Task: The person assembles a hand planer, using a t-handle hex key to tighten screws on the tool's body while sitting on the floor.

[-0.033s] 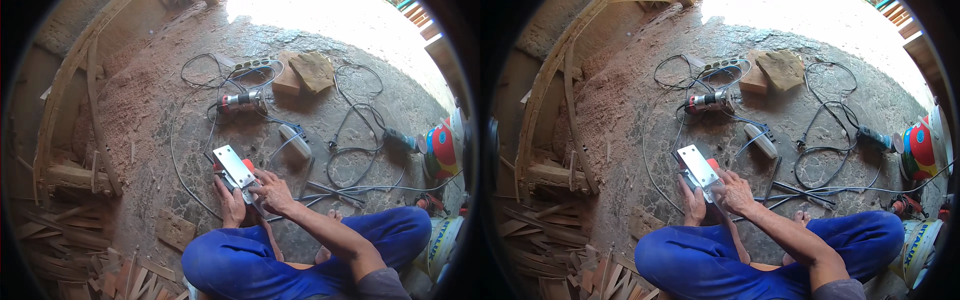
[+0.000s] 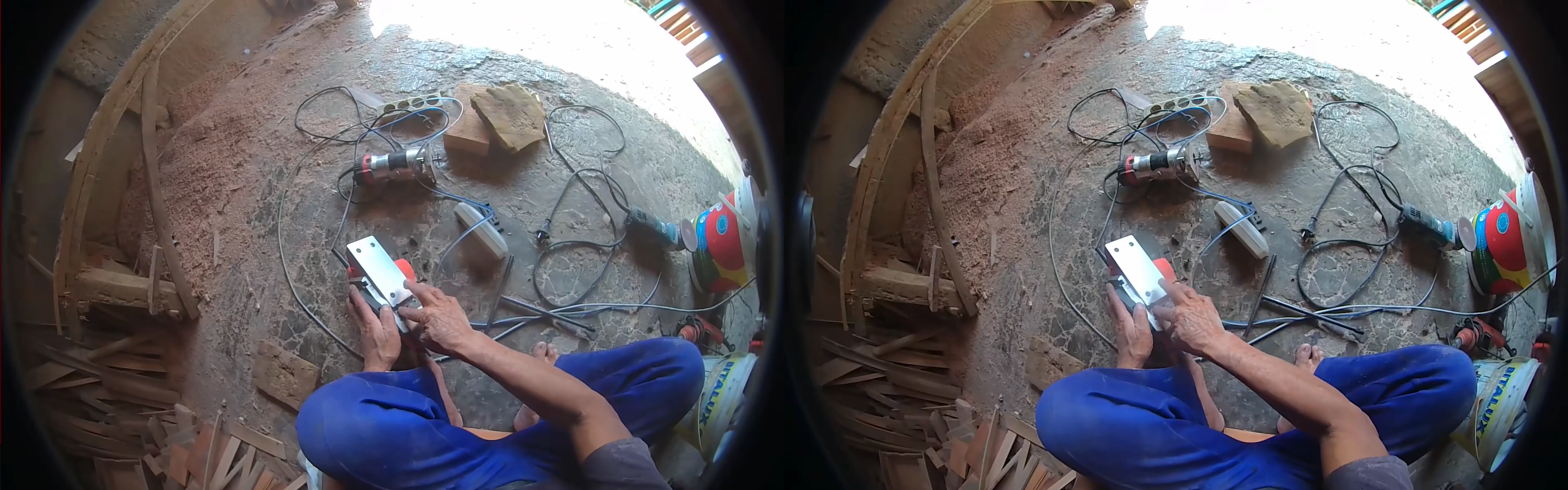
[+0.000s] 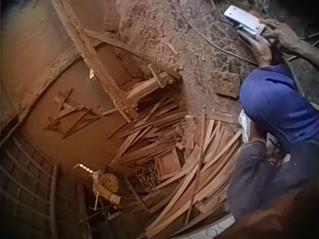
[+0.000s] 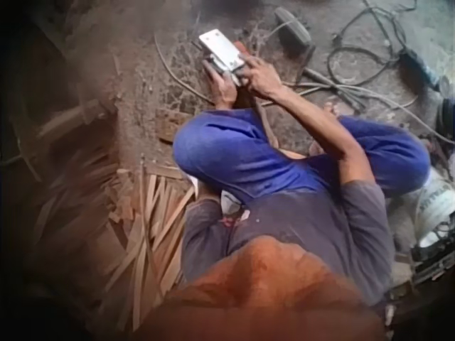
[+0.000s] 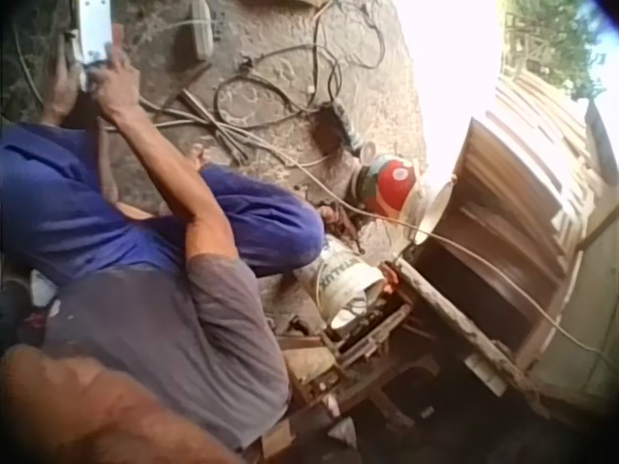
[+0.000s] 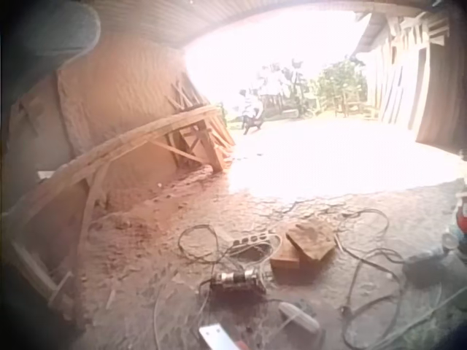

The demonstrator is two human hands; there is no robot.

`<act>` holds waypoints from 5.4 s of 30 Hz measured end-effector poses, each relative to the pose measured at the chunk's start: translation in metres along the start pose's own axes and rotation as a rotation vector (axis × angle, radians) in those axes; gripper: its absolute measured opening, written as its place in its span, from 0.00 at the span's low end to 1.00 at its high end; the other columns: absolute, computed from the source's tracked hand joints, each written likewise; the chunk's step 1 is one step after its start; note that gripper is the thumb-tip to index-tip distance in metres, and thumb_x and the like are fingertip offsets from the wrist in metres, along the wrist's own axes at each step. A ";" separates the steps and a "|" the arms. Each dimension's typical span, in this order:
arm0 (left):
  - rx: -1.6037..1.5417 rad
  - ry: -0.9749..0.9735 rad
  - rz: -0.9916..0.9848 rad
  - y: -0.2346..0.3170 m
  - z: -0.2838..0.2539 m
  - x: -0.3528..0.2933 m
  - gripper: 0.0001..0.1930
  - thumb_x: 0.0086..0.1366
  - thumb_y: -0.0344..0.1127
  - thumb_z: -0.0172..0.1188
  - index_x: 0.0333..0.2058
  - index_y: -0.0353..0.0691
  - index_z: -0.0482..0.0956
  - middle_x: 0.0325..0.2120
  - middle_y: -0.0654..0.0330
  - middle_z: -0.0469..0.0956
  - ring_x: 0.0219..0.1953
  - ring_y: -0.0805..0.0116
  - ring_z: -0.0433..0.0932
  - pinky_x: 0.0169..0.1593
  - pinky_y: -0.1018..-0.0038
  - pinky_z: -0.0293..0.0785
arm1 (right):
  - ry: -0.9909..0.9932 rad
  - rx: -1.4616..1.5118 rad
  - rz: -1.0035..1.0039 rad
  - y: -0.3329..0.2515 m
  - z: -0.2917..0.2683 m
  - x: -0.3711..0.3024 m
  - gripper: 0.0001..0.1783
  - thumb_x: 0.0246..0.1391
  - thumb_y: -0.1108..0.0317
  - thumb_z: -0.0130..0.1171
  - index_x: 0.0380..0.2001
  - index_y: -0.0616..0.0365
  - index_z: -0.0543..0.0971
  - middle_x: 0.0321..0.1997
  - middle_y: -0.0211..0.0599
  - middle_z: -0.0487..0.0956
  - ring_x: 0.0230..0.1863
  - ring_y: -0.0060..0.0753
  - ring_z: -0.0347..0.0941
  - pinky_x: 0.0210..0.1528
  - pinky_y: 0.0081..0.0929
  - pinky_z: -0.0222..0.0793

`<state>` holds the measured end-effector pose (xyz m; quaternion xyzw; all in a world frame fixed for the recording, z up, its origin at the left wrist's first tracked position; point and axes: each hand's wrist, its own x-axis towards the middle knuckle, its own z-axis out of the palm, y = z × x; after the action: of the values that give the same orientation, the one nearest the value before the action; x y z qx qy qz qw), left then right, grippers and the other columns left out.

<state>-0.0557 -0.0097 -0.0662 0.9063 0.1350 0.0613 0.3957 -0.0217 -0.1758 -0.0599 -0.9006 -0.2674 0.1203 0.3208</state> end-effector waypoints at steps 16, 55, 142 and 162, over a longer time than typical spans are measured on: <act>-0.075 -0.023 -0.015 0.011 -0.005 0.000 0.39 0.69 0.42 0.47 0.70 0.28 0.42 0.67 0.31 0.50 0.70 0.36 0.50 0.72 0.55 0.45 | 0.273 0.108 0.097 0.043 -0.006 -0.012 0.12 0.56 0.59 0.58 0.40 0.47 0.84 0.51 0.41 0.80 0.54 0.45 0.76 0.50 0.43 0.72; -0.125 -0.037 -0.124 -0.012 -0.002 -0.005 0.46 0.66 0.45 0.55 0.71 0.30 0.38 0.69 0.30 0.46 0.72 0.37 0.46 0.72 0.56 0.45 | 0.346 -0.031 0.690 0.226 -0.068 0.056 0.12 0.49 0.64 0.60 0.37 0.53 0.85 0.43 0.49 0.83 0.51 0.50 0.78 0.54 0.42 0.74; -1.076 0.313 -0.083 -0.104 -0.036 -0.042 0.20 0.76 0.36 0.45 0.63 0.40 0.68 0.54 0.60 0.74 0.55 0.71 0.71 0.62 0.72 0.64 | -0.380 0.934 0.206 -0.020 -0.018 0.051 0.16 0.64 0.56 0.60 0.43 0.59 0.78 0.32 0.26 0.76 0.31 0.17 0.70 0.31 0.20 0.70; -1.161 0.237 -0.223 -0.079 -0.047 -0.045 0.22 0.72 0.30 0.44 0.64 0.46 0.68 0.56 0.61 0.71 0.55 0.71 0.68 0.61 0.74 0.61 | -0.348 1.042 0.227 -0.032 -0.003 0.053 0.12 0.59 0.64 0.65 0.41 0.60 0.81 0.32 0.32 0.83 0.32 0.21 0.78 0.35 0.22 0.76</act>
<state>-0.1241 0.0613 -0.0925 0.5096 0.2170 0.1838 0.8121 0.0099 -0.1270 -0.0392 -0.6129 -0.1230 0.4173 0.6597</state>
